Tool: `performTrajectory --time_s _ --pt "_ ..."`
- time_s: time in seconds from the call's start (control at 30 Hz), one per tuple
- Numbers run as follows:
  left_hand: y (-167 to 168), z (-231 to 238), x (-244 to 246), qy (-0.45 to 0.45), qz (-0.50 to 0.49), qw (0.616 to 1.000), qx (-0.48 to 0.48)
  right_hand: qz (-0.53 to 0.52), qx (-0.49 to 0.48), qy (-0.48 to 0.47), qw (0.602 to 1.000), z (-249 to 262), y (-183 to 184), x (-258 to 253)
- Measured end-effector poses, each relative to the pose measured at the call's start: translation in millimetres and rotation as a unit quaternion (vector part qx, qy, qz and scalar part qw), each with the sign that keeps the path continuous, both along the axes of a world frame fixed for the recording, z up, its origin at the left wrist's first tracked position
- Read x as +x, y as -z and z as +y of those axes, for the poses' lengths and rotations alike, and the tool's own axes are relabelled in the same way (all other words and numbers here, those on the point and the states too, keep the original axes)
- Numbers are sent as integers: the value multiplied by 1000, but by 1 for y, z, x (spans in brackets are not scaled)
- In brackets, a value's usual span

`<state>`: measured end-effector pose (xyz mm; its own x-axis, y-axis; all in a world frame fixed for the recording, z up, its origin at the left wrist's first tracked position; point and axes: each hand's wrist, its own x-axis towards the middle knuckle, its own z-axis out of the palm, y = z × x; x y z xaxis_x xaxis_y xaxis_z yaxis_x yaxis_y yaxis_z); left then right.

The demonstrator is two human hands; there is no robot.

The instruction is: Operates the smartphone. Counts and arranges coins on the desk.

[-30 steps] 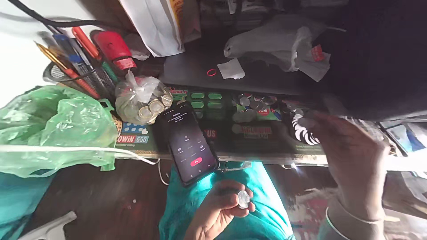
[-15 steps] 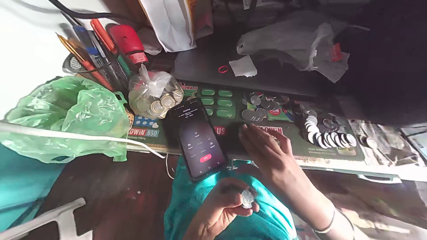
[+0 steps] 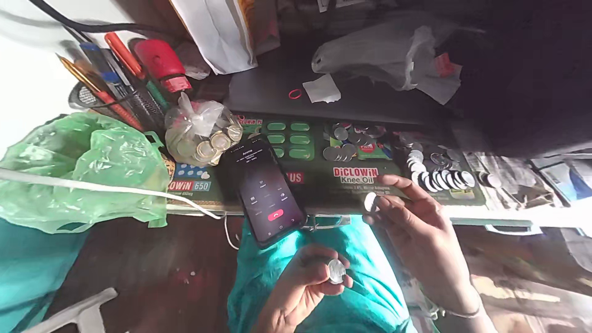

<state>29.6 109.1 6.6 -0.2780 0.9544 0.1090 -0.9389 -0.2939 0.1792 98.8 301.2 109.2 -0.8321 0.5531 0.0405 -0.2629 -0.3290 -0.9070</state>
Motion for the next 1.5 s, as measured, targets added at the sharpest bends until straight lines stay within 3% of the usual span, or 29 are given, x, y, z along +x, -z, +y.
performTrajectory --time_s 0.13,0.23,0.3,0.43,0.7,0.97,1.27,1.37,1.43,1.5 --pt "-3 2 2 2 1 1000 -7 -4 32 16 999 4 -4 6" --pt "-4 3 3 5 -2 1000 -2 -3 134 49 990 15 -6 11" --pt "-6 3 4 0 -2 1000 -12 -25 208 1 978 18 -10 16" --pt "-10 1 5 -23 16 998 -52 -101 312 -134 935 -5 -8 22" --pt "-4 -2 1 -28 7 999 -45 -122 518 -136 836 -21 -4 11" --pt "4 -4 -2 -18 4 1000 7 -112 601 -213 762 -22 -18 -8" --pt "9 -10 -3 13 9 999 50 -79 608 -290 735 -24 -25 -24" --pt "4 -12 -1 7 -9 999 50 -98 643 -183 737 -17 -38 -35" --pt "6 -12 1 2 -22 998 61 -140 701 -44 698 -4 -43 -53" --pt "8 -12 2 -1 -31 997 66 -180 742 14 645 12 -38 -73"
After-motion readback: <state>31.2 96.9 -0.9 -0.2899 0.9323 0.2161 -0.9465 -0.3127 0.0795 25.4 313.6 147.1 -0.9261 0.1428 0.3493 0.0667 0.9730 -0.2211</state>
